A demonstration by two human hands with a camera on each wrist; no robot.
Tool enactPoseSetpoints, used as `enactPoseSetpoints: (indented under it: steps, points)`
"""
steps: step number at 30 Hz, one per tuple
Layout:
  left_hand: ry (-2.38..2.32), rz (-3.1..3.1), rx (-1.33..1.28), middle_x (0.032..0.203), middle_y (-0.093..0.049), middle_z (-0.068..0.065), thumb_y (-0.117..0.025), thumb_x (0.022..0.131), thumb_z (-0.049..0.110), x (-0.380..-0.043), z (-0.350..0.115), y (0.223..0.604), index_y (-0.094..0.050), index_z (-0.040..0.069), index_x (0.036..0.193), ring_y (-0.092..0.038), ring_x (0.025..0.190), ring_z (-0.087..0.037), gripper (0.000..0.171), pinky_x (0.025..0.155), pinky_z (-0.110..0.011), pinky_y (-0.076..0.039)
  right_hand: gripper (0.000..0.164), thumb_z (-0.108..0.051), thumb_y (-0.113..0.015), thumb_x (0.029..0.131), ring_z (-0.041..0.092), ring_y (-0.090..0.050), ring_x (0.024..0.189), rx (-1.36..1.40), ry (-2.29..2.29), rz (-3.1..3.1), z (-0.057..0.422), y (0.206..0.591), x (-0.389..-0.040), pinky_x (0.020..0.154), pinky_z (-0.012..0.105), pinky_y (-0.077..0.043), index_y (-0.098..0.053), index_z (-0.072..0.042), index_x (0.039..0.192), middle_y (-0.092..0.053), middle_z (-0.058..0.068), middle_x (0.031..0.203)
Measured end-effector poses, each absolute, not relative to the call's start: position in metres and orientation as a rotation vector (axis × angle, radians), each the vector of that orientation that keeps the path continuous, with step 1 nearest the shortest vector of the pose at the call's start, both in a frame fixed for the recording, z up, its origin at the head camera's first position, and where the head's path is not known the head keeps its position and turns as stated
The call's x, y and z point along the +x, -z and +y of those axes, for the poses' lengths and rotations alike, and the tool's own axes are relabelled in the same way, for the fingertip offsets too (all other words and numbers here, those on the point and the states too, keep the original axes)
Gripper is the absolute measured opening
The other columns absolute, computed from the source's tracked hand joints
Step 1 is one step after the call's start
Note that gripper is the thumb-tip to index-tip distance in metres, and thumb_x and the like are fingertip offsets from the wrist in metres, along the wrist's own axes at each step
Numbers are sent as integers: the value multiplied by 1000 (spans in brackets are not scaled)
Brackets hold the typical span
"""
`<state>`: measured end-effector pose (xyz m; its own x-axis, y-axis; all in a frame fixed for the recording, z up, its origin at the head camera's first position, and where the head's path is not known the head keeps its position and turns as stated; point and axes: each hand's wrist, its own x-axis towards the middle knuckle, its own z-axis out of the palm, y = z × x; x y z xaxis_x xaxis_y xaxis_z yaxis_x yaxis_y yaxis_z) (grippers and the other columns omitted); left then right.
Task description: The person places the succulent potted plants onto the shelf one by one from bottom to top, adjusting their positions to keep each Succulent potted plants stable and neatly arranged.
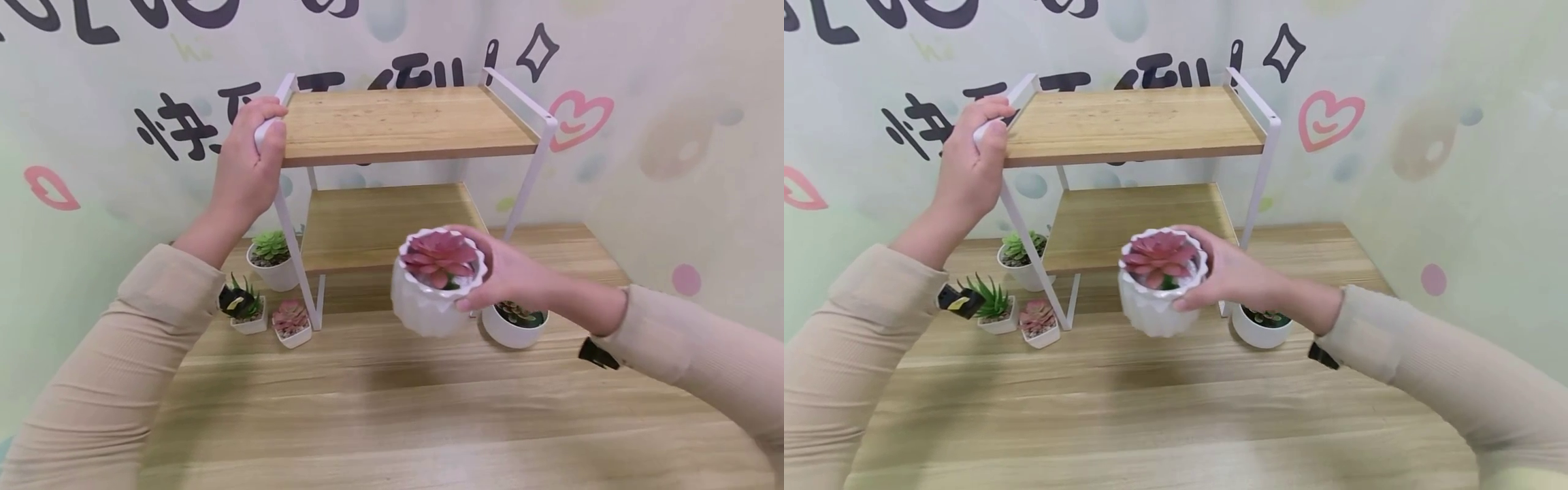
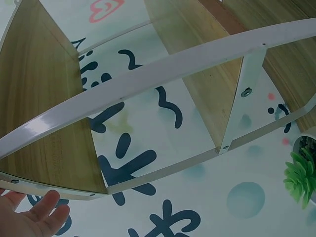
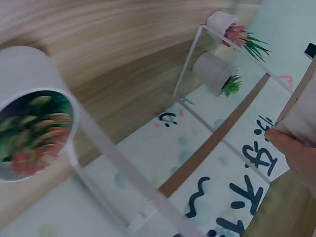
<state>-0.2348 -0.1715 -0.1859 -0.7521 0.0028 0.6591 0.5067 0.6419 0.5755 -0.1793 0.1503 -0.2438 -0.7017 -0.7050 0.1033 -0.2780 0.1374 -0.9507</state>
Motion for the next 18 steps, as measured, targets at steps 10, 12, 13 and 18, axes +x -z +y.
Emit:
enactPoseSetpoints:
  steps: [10,12,13,18]
  points:
    - [1054,-2236,-412,134,-46,-2,-35,89,33,-236,-170,186,-52,4,120,-41,122,-12,46,95,-35,-36,79,-3,-75,64,18,-53,108,-838,1653,2085,109,233,-199,89,28,-45,-38,-6,134,-53,10,126]
    - [1052,-2233,-412,134,-46,-2,-35,89,32,-236,-170,186,-53,4,120,-41,122,-12,46,95,-35,-36,79,-3,-74,64,18,-53,107,-829,1687,2068,105,233,-204,88,29,-45,-37,-5,134,-53,12,126]
    - [1050,-2229,-412,133,-46,-2,-35,89,32,-236,-170,186,-53,3,119,-41,122,-12,46,95,-35,-36,79,-3,-74,64,17,-53,107,-825,1698,2064,104,234,-207,88,29,-46,-37,-4,134,-53,12,126]
    - [1044,-2210,-406,132,-47,-3,-35,88,31,-237,-171,187,-54,3,118,-42,121,-12,45,95,-33,-36,75,-3,-72,65,16,-55,102,-793,1752,2009,95,238,-222,86,30,-47,-40,-4,133,-55,11,122]
